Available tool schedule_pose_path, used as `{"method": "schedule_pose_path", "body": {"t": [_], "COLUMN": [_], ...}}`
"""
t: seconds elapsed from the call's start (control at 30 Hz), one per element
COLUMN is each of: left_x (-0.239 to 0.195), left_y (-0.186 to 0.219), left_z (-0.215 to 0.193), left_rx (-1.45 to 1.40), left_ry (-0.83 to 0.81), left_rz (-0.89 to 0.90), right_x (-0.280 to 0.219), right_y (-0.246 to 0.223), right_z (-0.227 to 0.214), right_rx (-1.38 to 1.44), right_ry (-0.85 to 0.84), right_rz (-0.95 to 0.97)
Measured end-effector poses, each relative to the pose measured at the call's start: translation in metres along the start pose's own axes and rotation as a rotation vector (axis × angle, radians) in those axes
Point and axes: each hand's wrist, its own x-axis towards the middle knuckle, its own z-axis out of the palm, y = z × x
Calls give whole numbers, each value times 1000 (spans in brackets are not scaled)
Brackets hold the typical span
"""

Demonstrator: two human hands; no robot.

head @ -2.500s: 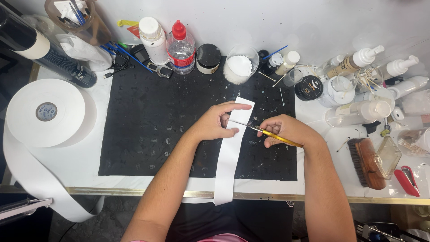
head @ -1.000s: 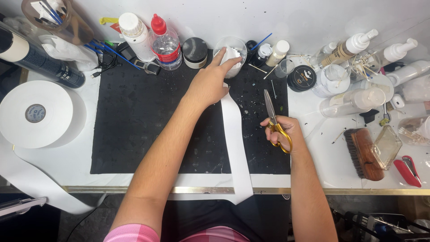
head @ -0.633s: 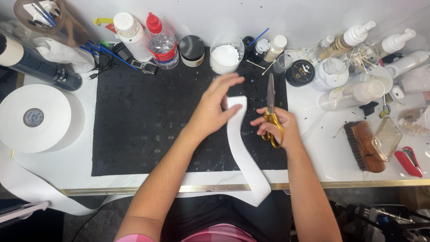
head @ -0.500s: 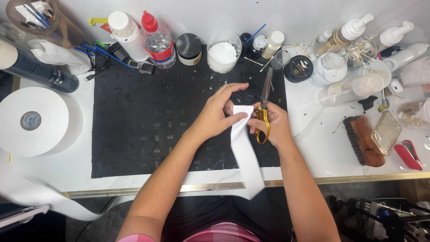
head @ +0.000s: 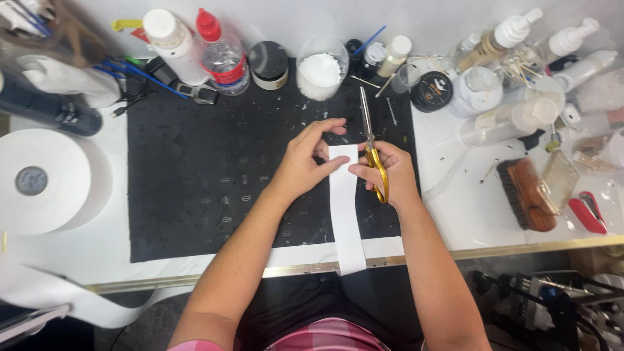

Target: The person cuts a long white paper strip into small rectangular pieces using gold-handled scissors. The person repeatedly cuts the strip and places the cut pieces into a clear plastic container on the workbench.

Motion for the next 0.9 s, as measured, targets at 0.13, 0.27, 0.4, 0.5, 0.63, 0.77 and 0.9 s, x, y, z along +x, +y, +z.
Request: {"method": "schedule_pose_path", "body": {"t": [0.13,0.27,0.4,0.5,0.63,0.77,0.9], "left_x": [-1,-3,-7,-4,-5,-2,-1], "left_y": [2,-5,-14,-17,-15,-9,-3], "left_z": [6,5,7,0,-12,-20,-19], "left_rx": [-127,-189,-77,-138,-189,-211,-200], "left_ry": [81,-41,-76,-15,-7,-24,-85], "left_rz": [-79,-245,-240,-140,-110,-81,-130], "right_x": [5,8,6,3,-7,-8,-3], "right_y": [-6,-9,-8,-12,-28,-48,-57], "right_z": [12,13,9,-10,-48,-71,-68], "right_rx": [78,157,136,71,-27,-278,-431], "right_ry": [109,249,187,-6,-391,-505,-594], "right_rz": [-44,-103,-72,-56,-136,259,330]}}
